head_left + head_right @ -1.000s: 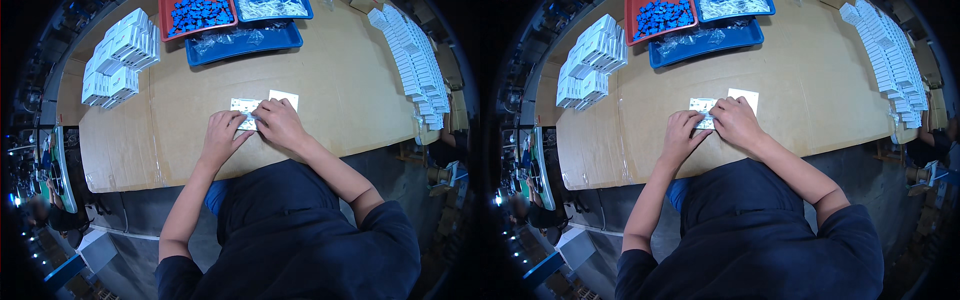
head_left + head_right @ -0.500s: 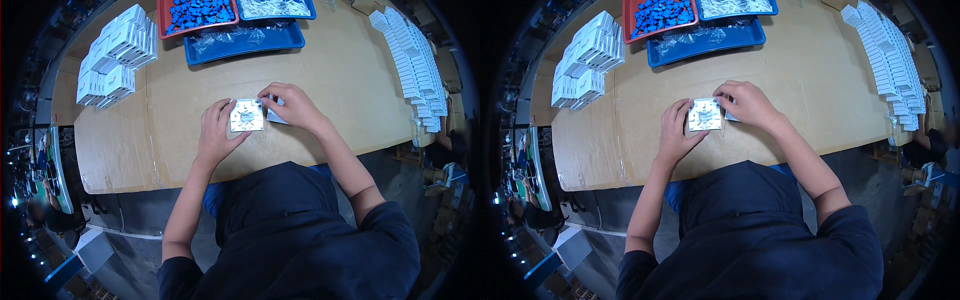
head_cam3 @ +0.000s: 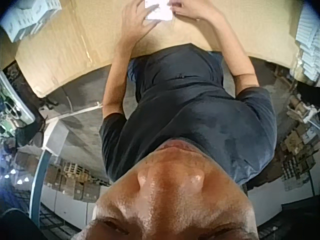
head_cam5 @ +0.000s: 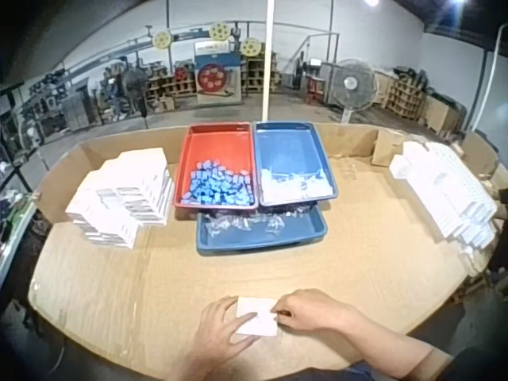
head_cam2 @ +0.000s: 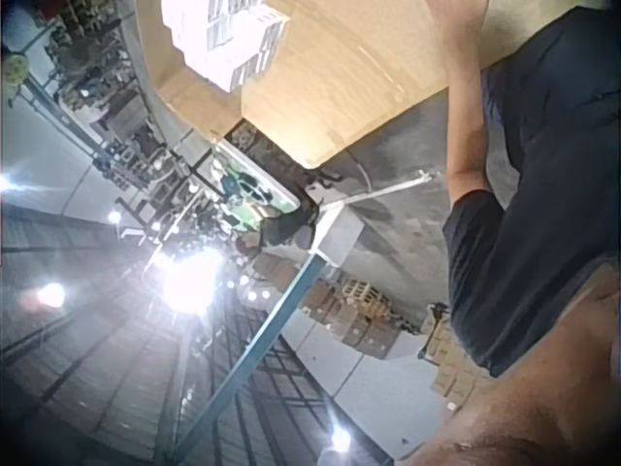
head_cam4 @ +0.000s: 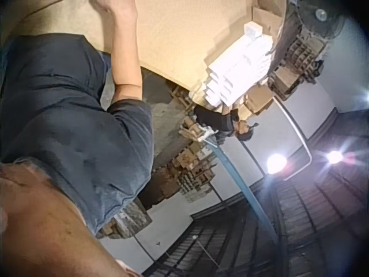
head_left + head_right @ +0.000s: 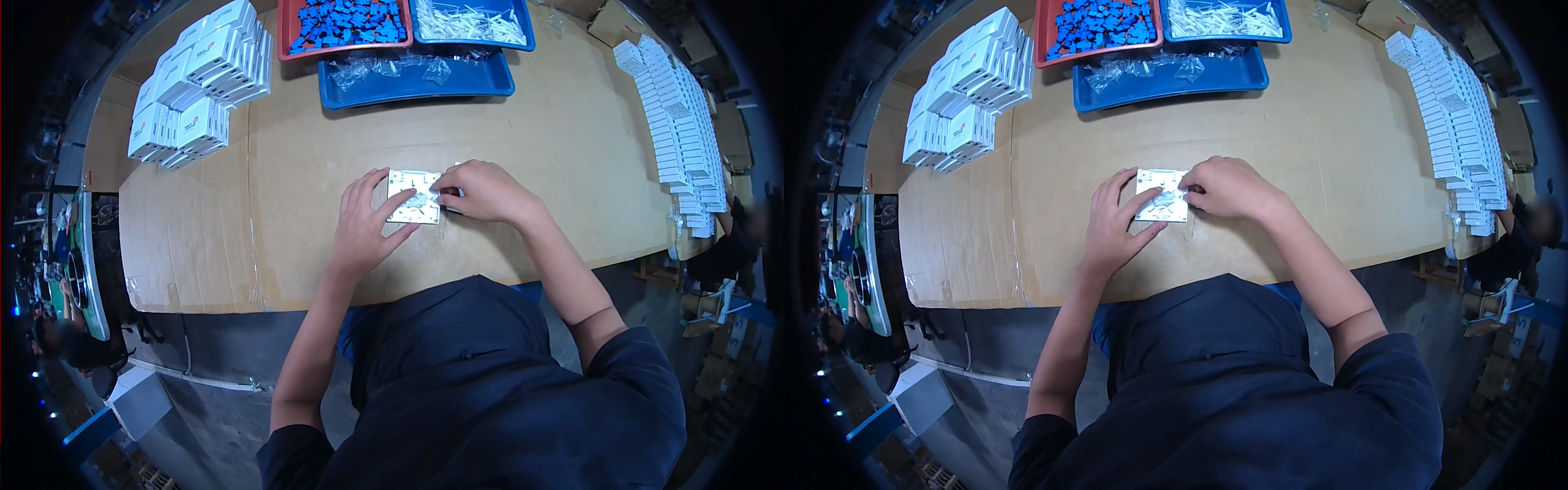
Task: The recorder is packaging small electronic components into boxes and sealing them with stickers.
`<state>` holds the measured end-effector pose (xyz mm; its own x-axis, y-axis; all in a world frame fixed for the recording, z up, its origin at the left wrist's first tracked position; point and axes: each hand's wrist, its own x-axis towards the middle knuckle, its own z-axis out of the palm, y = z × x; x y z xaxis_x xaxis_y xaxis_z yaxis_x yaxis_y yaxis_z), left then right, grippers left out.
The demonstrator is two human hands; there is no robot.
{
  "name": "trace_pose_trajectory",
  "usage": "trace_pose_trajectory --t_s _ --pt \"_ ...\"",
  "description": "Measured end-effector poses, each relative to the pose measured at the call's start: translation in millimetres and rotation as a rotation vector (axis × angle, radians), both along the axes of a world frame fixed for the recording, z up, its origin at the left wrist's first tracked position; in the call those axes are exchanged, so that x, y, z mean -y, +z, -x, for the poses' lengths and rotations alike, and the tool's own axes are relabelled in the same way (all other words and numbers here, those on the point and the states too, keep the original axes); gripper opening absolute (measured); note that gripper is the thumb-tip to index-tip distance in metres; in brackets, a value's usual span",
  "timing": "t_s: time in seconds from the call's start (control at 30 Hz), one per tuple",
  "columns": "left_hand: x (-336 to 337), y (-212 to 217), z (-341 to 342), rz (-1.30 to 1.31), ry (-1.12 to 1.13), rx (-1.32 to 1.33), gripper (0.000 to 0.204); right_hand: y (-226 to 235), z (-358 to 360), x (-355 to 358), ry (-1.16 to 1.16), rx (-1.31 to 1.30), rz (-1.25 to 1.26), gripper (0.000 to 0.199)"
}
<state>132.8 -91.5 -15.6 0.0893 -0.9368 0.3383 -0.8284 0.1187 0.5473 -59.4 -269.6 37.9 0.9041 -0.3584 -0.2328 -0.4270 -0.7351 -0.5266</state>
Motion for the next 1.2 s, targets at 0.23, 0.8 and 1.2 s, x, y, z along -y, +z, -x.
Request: trace_pose_trajectory --t_s 0.23,0.8,1.2 --pt "2.4 -2.0 -1.0 0.037 -0.067 0.013 0.037 12.5 3.0 -27.0 -0.088 0.044 0.088 0.023" --pt "1.3 -5.1 1.6 -0.026 -0.091 0.044 0.03 0.4 -21.9 -47.3 -0.051 0.022 0.436 0.015" --pt "0.7 -3.1 3.2 -0.003 -0.062 0.002 0.029 -8.8 -17.5 -23.2 0.179 0.055 0.397 0.014"
